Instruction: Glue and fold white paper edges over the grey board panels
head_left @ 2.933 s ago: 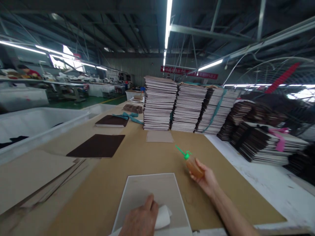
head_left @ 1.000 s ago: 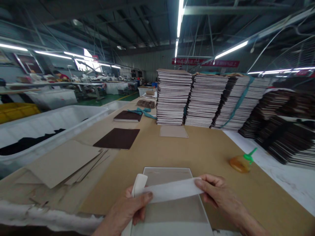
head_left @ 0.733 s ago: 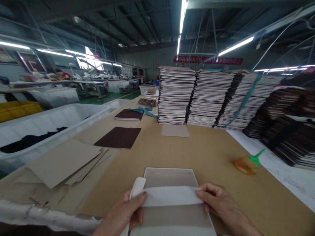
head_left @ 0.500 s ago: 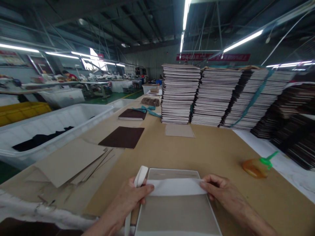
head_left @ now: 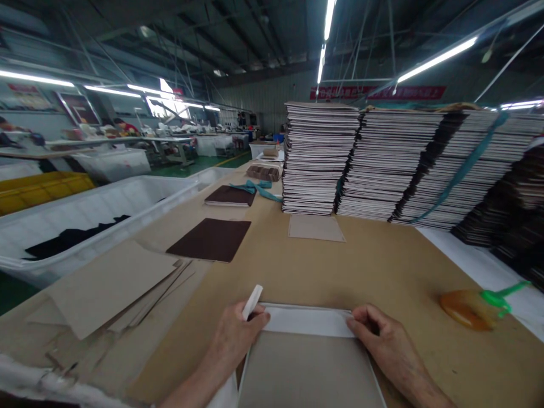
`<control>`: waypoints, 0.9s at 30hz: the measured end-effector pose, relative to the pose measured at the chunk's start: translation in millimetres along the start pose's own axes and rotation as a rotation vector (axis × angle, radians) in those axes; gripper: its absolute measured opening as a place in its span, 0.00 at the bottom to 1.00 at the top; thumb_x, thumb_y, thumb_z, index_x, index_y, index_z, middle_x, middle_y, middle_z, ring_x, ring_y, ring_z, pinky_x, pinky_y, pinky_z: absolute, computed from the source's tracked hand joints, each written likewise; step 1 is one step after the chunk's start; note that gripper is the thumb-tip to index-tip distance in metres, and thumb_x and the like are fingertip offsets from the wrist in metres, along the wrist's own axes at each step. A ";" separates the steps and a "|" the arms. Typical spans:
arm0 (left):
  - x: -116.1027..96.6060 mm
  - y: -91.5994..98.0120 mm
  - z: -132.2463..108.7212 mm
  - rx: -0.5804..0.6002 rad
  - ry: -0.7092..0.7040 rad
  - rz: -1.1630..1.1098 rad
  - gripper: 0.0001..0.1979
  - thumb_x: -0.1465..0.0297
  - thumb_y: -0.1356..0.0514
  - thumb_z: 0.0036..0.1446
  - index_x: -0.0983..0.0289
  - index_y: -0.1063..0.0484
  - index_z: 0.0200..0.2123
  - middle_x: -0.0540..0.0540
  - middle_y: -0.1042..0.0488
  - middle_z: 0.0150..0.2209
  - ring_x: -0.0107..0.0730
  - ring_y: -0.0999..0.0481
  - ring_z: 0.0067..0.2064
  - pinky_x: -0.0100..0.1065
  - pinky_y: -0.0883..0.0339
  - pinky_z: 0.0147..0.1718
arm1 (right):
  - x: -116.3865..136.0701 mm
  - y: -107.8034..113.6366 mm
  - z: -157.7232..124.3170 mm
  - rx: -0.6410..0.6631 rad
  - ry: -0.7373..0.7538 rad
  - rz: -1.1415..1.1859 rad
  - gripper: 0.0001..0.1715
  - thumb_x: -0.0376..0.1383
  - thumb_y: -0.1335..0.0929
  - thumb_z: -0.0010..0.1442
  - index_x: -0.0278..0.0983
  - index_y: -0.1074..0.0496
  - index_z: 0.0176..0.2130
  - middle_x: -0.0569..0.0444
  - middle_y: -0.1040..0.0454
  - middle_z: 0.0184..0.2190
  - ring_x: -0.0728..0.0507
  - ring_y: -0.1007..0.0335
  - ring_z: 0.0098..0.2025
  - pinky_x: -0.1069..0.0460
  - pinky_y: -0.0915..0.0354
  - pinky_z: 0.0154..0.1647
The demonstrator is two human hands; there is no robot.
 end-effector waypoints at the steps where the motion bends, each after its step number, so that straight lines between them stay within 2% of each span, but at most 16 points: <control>1: -0.4 0.1 0.6 -0.011 -0.007 0.002 0.10 0.61 0.41 0.43 0.62 0.29 0.24 0.45 0.35 0.17 0.30 0.34 0.22 0.29 0.45 0.23 | -3.3 -0.6 -0.6 -0.018 -0.002 0.006 0.17 0.50 0.35 0.51 0.39 0.31 0.29 0.58 0.32 0.23 0.45 0.36 0.27 0.53 0.40 0.29; 4: 1.2 0.4 2.0 -0.047 -0.020 0.007 0.08 0.63 0.41 0.40 0.61 0.31 0.24 0.47 0.32 0.20 0.31 0.31 0.24 0.30 0.41 0.25 | -12.2 -2.4 -2.7 -0.045 0.001 -0.004 0.17 0.49 0.35 0.54 0.40 0.32 0.36 0.59 0.30 0.24 0.45 0.34 0.28 0.53 0.39 0.29; 10: 7.6 -1.9 3.6 -0.089 -0.017 0.015 0.14 0.62 0.42 0.42 0.60 0.33 0.34 0.48 0.28 0.26 0.35 0.27 0.30 0.34 0.36 0.32 | -17.6 -3.2 -2.2 -0.041 0.006 -0.070 0.18 0.49 0.35 0.56 0.40 0.35 0.41 0.62 0.37 0.23 0.47 0.36 0.26 0.54 0.37 0.28; 15: 10.3 -4.4 1.4 -0.075 -0.008 0.031 0.13 0.59 0.43 0.47 0.59 0.34 0.36 0.46 0.29 0.26 0.35 0.27 0.30 0.35 0.36 0.33 | -19.0 -5.0 0.7 -0.068 -0.005 -0.090 0.18 0.49 0.36 0.57 0.40 0.37 0.41 0.63 0.37 0.22 0.47 0.36 0.25 0.54 0.37 0.27; 20: 2.9 -2.0 -3.0 -0.141 0.015 0.013 0.13 0.59 0.43 0.48 0.58 0.34 0.36 0.46 0.27 0.28 0.37 0.26 0.33 0.35 0.37 0.35 | -23.9 -7.4 0.7 -0.038 -0.042 -0.120 0.17 0.47 0.35 0.58 0.41 0.37 0.43 0.63 0.35 0.23 0.47 0.35 0.25 0.54 0.36 0.27; 27: 4.0 -5.0 0.6 -0.109 0.042 0.078 0.12 0.58 0.43 0.49 0.57 0.35 0.35 0.47 0.25 0.29 0.39 0.25 0.34 0.35 0.38 0.36 | -21.5 -2.6 0.7 -0.068 -0.068 -0.109 0.16 0.47 0.34 0.56 0.41 0.36 0.41 0.63 0.34 0.21 0.47 0.34 0.23 0.54 0.36 0.25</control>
Point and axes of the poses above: each hand's wrist, its own z-axis towards the middle knuckle, its own y-axis out of the back of the hand, x = y × z, the point moved 6 cm from there along z, towards the middle knuckle
